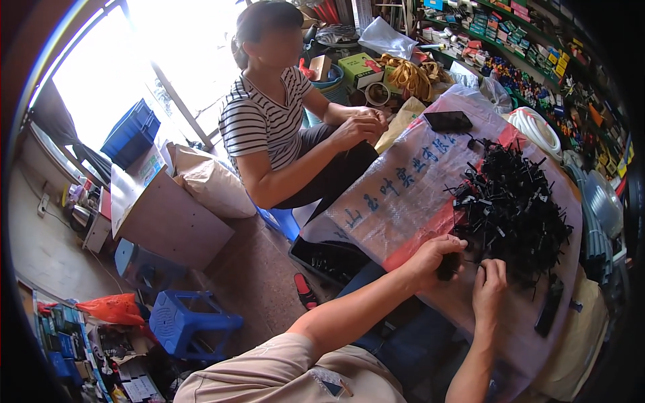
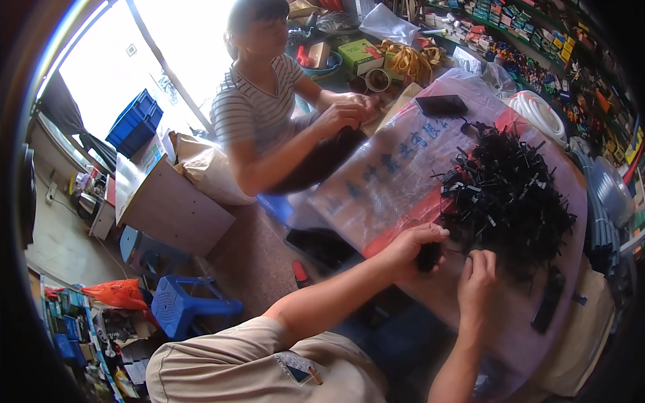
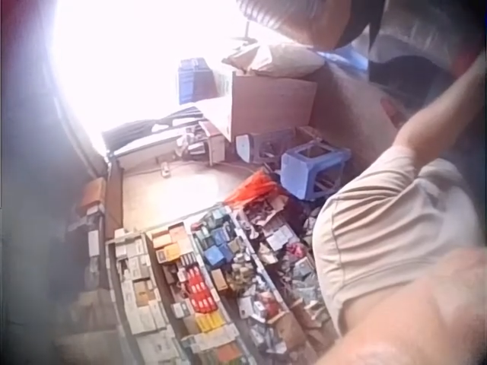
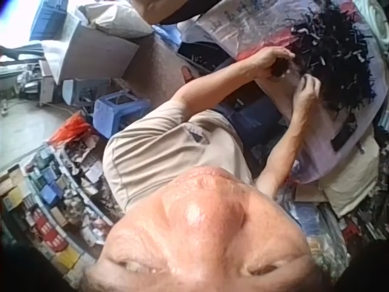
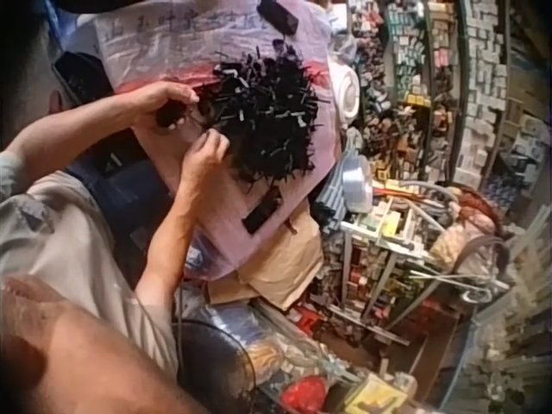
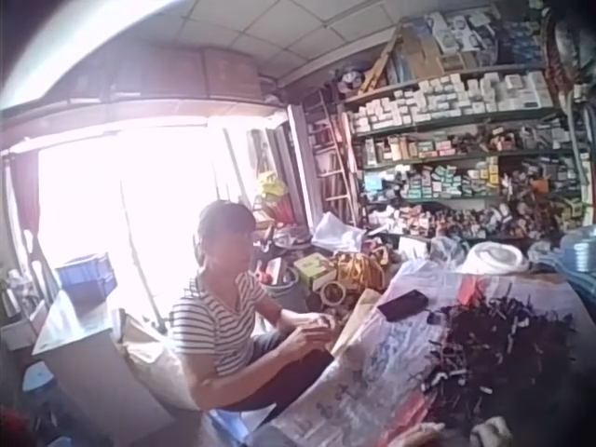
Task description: Assembling small black plastic components by hand on a workbench.
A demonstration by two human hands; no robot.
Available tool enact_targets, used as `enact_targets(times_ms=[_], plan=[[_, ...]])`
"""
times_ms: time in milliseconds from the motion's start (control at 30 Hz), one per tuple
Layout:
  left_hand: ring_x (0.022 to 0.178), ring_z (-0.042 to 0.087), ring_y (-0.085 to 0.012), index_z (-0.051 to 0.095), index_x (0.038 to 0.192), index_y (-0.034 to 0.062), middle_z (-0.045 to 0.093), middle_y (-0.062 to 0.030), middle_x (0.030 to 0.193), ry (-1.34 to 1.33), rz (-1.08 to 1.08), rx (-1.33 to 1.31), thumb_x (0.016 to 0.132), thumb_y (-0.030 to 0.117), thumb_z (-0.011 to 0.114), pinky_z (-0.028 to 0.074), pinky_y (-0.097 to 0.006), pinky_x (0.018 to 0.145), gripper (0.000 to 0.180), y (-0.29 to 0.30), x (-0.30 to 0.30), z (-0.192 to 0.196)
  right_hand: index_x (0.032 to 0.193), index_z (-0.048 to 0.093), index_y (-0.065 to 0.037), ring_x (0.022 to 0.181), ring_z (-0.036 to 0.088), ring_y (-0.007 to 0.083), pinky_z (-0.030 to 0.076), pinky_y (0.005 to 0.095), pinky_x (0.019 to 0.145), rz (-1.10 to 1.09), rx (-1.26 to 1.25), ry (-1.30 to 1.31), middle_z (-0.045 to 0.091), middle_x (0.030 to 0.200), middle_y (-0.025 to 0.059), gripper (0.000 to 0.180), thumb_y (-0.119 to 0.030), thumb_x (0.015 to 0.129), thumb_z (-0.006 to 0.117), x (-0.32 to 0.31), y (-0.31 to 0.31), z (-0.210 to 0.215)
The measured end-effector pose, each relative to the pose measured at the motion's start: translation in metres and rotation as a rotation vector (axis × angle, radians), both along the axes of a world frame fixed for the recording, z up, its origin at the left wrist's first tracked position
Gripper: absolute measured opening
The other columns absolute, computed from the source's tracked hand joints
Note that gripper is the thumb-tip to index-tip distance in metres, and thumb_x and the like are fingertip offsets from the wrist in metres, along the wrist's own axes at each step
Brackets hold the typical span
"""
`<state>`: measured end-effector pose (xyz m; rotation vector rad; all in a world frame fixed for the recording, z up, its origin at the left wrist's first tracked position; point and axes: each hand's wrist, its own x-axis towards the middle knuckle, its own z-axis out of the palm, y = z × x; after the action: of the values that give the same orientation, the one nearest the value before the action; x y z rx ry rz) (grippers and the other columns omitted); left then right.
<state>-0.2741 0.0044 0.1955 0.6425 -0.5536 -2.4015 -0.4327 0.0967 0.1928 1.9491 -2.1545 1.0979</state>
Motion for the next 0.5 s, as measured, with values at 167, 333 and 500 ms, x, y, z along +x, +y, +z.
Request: enact_targets(times_ms=[167, 333, 500], plan=[[0.064, 0.061, -0.0176, 0.055, 0.087, 0.0103, 0.061, -0.0043, 0.077, 0.017, -0.004, 0.108, 0.089, 0.016, 0.065, 0.05, -0.031, 0.053, 0.012, 0.003, 0.0, 0.014, 0.097, 0.056, 0.002, 0.088, 0.058, 0.0397, 0.047, 0.0439, 0.075, 0.028, -0.048, -0.068, 0.056, 0.095, 0.0186, 0.009, -0.001, 0.09, 0.052, -0.003, 0.011, 0.006], [0.056, 0.057, -0.0151, 0.054, 0.078, 0.0071, 0.058, -0.0042, 0.069, -0.222, -0.105, -0.291, 0.086, 0.016, 0.069, 0.044, -0.028, 0.049, 0.02, 0.006, -0.014, -0.003, 0.101, 0.054, 0.001, 0.089, 0.058, 0.0408, 0.046, 0.0447, 0.075, 0.015, 0.068, -0.17, 0.056, 0.094, 0.02, 0.013, -0.005, 0.09, 0.053, -0.001, 0.016, 0.019], [0.054, 0.054, -0.0113, 0.062, 0.095, 0.0037, 0.061, -0.004, 0.073, -0.295, -0.057, -0.465, 0.084, 0.014, 0.069, 0.043, -0.026, 0.048, 0.016, 0.008, -0.017, -0.004, 0.095, 0.055, 0.002, 0.083, 0.056, 0.0401, 0.046, 0.0429, 0.072, 0.043, 0.121, -0.047, 0.054, 0.097, 0.0192, 0.01, -0.004, 0.088, 0.053, 0.004, 0.018, 0.003]])
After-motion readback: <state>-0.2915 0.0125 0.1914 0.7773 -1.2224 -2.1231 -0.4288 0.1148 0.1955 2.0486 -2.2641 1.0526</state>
